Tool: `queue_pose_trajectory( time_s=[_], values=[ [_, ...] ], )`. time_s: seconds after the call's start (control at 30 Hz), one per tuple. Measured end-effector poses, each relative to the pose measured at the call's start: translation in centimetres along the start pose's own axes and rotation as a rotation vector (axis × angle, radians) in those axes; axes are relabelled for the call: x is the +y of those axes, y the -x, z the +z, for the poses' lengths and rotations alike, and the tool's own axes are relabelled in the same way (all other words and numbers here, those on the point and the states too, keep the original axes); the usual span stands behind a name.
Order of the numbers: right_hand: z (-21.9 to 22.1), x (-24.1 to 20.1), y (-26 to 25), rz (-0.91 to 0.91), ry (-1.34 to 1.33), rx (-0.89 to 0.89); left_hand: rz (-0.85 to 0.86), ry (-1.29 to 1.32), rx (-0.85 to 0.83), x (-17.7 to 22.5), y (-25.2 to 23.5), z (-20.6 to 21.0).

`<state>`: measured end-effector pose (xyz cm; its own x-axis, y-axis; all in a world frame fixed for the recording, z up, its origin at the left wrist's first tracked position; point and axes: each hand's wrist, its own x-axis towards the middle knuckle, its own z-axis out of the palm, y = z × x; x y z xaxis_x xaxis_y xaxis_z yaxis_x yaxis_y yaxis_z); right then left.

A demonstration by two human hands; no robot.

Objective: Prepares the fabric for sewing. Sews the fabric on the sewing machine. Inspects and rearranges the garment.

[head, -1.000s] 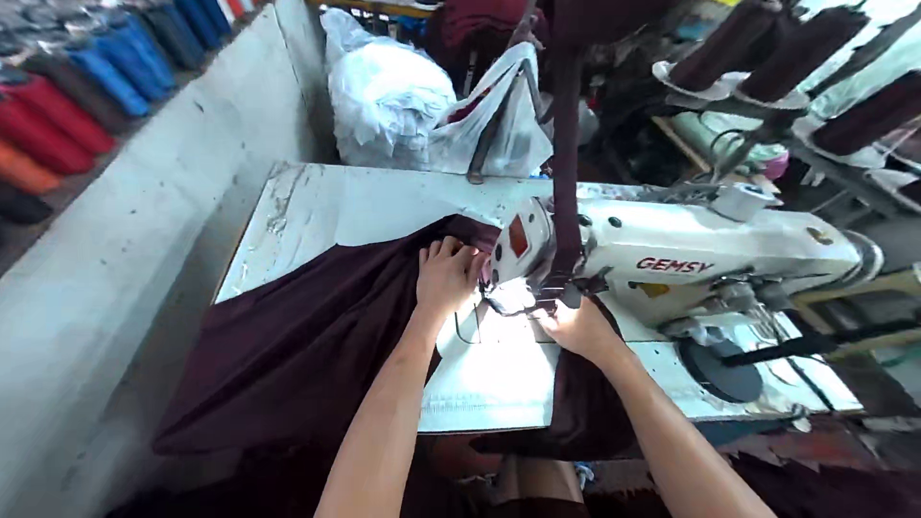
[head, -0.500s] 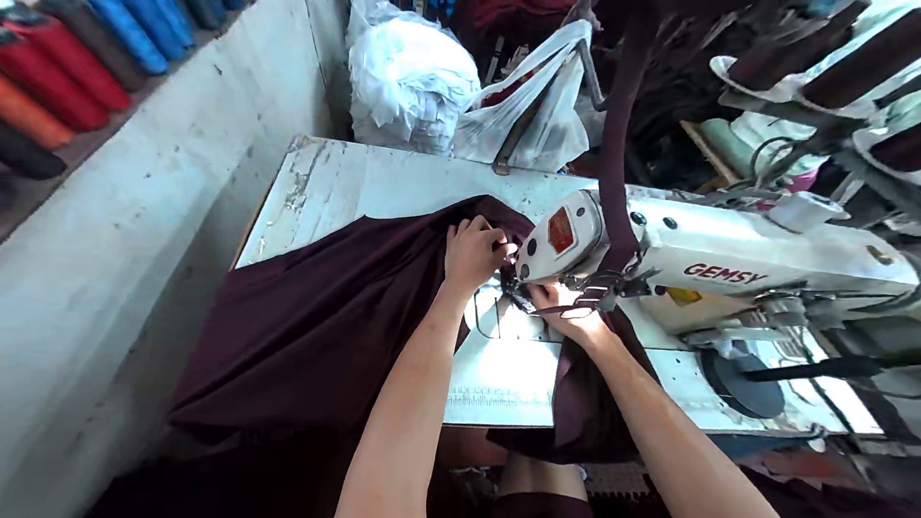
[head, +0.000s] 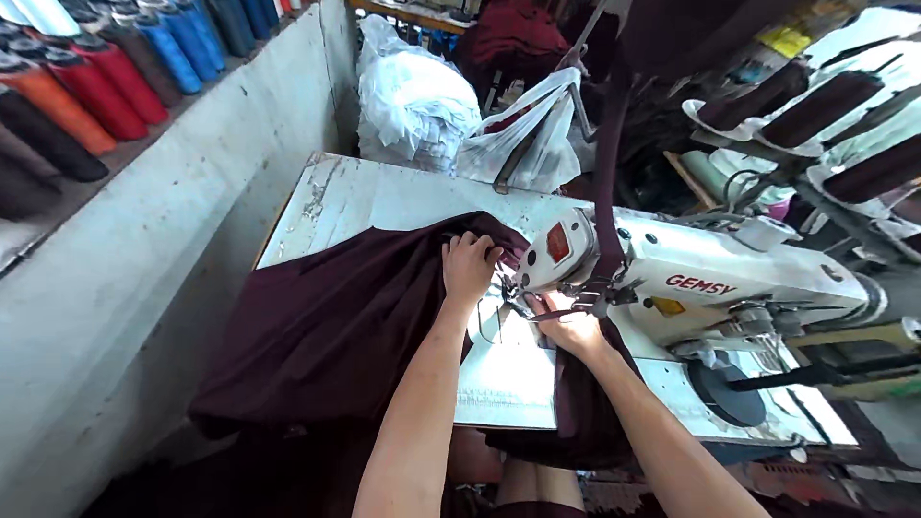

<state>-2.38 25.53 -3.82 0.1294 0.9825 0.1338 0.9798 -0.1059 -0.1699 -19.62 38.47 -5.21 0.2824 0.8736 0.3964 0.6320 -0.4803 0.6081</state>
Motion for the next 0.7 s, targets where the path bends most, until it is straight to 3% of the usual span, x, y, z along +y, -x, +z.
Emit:
queue_pose_trajectory(
  time_s=[0.1,0.17,0.23,0.37,0.43,0.57,0.63,0.7],
  values=[
    [-1.6,-2.5,-1.5,0.001,-0.056,-0.198,0.028,0.009,-0.003,0.0,-0.8,0.1],
    [-1.5,-3.1,-2.1,0.009,-0.049,-0.229,0.031,0.006,-0.078,0.0,-1.3,0.0],
    [-0.4,-2.2,-2.4,-0.021,-0.070,-0.142,0.021,0.000,-0.159,0.0,-1.8,0.0],
    [0.1,-0.4,0.0,0.007,-0.060,0.025,0.087,0.059,-0.073,-0.1,-0.2,-0.7],
    [-0.1,0.9,3.3,0.021,-0.090,0.172,0.034,0.136,-0.091,0.3,1.3,-1.8],
    [-1.8,0.9,10.1,0.052,-0.401,0.208,-0.141,0.202,-0.408,1.6,8.9,-7.4],
    [-3.9,-0.3,11.8,-0.038,-0.522,-0.034,-0.093,0.109,-0.399,2.2,15.5,-9.8],
    [-5.7,-2.7,12.0,-0.207,-0.526,-0.231,-0.045,0.066,-0.271,2.5,21.9,-11.6]
  ],
)
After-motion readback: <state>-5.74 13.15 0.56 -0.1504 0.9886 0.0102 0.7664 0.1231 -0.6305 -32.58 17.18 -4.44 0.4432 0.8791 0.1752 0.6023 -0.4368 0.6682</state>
